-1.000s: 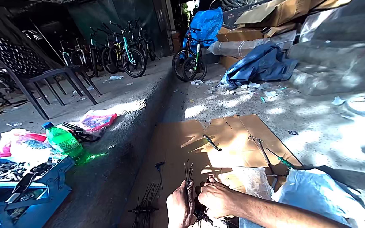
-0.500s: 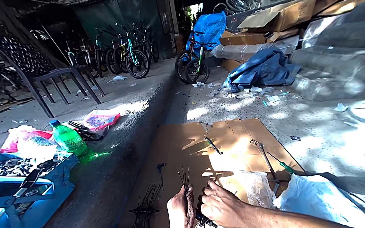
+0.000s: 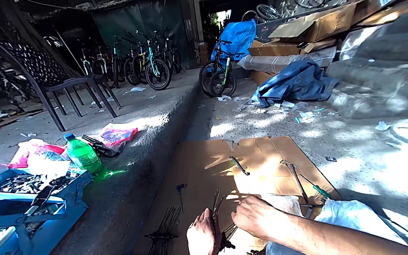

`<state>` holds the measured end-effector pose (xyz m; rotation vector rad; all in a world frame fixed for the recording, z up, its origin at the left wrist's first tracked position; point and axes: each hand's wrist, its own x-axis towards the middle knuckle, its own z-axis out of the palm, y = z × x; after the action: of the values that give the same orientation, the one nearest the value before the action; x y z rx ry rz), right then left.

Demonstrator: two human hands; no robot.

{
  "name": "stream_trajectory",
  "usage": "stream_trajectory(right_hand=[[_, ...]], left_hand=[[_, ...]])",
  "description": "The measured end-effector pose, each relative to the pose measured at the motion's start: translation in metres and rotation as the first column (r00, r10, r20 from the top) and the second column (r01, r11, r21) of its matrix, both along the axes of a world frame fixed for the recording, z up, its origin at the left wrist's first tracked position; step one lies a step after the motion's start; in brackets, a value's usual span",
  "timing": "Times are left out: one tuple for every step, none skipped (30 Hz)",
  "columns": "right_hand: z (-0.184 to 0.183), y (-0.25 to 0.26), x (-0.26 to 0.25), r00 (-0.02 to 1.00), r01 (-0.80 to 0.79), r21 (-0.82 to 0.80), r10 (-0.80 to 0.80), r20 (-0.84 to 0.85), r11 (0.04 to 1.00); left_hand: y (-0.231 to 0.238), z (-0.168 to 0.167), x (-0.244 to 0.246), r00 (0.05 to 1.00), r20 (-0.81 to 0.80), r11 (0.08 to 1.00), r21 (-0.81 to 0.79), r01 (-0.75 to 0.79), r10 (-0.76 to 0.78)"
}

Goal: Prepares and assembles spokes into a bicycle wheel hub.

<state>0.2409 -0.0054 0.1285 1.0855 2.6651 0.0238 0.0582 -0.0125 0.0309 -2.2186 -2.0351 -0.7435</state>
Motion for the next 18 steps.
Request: stream_trajectory(right_hand=[[0.007,-0.003,-0.003,1.000,0.016,-0.051,-0.016,0.001,0.999],[0.012,-0.005,-0.006,1.000,0.028,-0.088,-0.029,-0.001,0.996],[0.016,-0.007,-0.010,0.999,0.035,-0.108,-0.037,-0.008,0.994],[0.020,-0.008,-0.014,0.999,0.040,-0.117,-0.042,-0.012,0.992],[0.025,-0.007,-0.017,0.999,0.042,-0.120,-0.045,-0.022,0.992],[0.029,-0.004,-0.018,0.999,0.037,-0.111,-0.042,-0.035,0.993],[0.034,-0.002,-0.020,0.999,0.028,-0.096,-0.032,-0.042,0.995],[0.038,0.000,-0.020,0.998,0.008,-0.079,-0.013,-0.054,0.997],[0.043,0.002,-0.021,0.998,-0.012,-0.066,0.008,-0.056,0.998],[0.048,0.003,-0.022,0.998,-0.037,-0.056,0.034,-0.055,0.998],[0.052,0.003,-0.023,0.997,-0.066,-0.043,0.064,-0.051,0.997],[0.054,0.003,-0.025,0.995,-0.094,-0.026,0.092,-0.046,0.995],[0.057,0.003,-0.026,0.993,-0.115,-0.013,0.114,-0.038,0.993],[0.058,0.002,-0.028,0.991,-0.130,0.000,0.130,-0.032,0.991],[0.057,0.003,-0.027,0.988,-0.148,0.018,0.149,-0.039,0.989],[0.057,0.005,-0.025,0.985,-0.165,0.040,0.167,-0.048,0.985],[0.056,0.008,-0.023,0.981,-0.184,0.065,0.188,-0.054,0.981],[0.057,0.011,-0.021,0.978,-0.197,0.076,0.201,-0.053,0.978]], left_hand=[[0.001,-0.001,0.002,1.000,-0.019,0.999,0.034,0.010,-0.010],[0.001,-0.001,0.004,0.999,-0.029,0.999,0.041,0.027,-0.026],[0.000,-0.003,0.004,0.998,-0.025,0.998,0.045,0.052,-0.051],[-0.001,-0.004,0.002,0.995,0.011,0.994,0.041,0.097,-0.097],[-0.002,-0.006,-0.002,0.982,0.090,0.986,0.028,0.162,-0.164],[-0.001,-0.008,-0.007,0.952,0.189,0.971,0.017,0.240,-0.239],[0.001,-0.011,-0.013,0.918,0.258,0.952,0.033,0.304,-0.302],[0.003,-0.012,-0.018,0.892,0.292,0.937,0.054,0.345,-0.346],[0.002,-0.011,-0.021,0.873,0.311,0.923,0.049,0.381,-0.377],[0.000,-0.008,-0.024,0.859,0.319,0.910,0.025,0.414,-0.399],[-0.001,-0.005,-0.025,0.853,0.315,0.899,0.004,0.437,-0.416],[-0.002,-0.003,-0.027,0.854,0.286,0.892,0.003,0.452,-0.434],[0.000,-0.001,-0.029,0.858,0.236,0.887,0.040,0.460,-0.455],[0.001,-0.001,-0.032,0.857,0.209,0.881,0.085,0.465,-0.472],[0.000,-0.001,-0.033,0.833,0.256,0.870,0.098,0.482,-0.490],[-0.002,0.000,-0.034,0.773,0.378,0.850,0.081,0.521,-0.510],[-0.003,0.003,-0.034,0.661,0.538,0.804,0.056,0.592,-0.524],[-0.003,0.005,-0.032,0.531,0.669,0.744,0.051,0.666,-0.520]])
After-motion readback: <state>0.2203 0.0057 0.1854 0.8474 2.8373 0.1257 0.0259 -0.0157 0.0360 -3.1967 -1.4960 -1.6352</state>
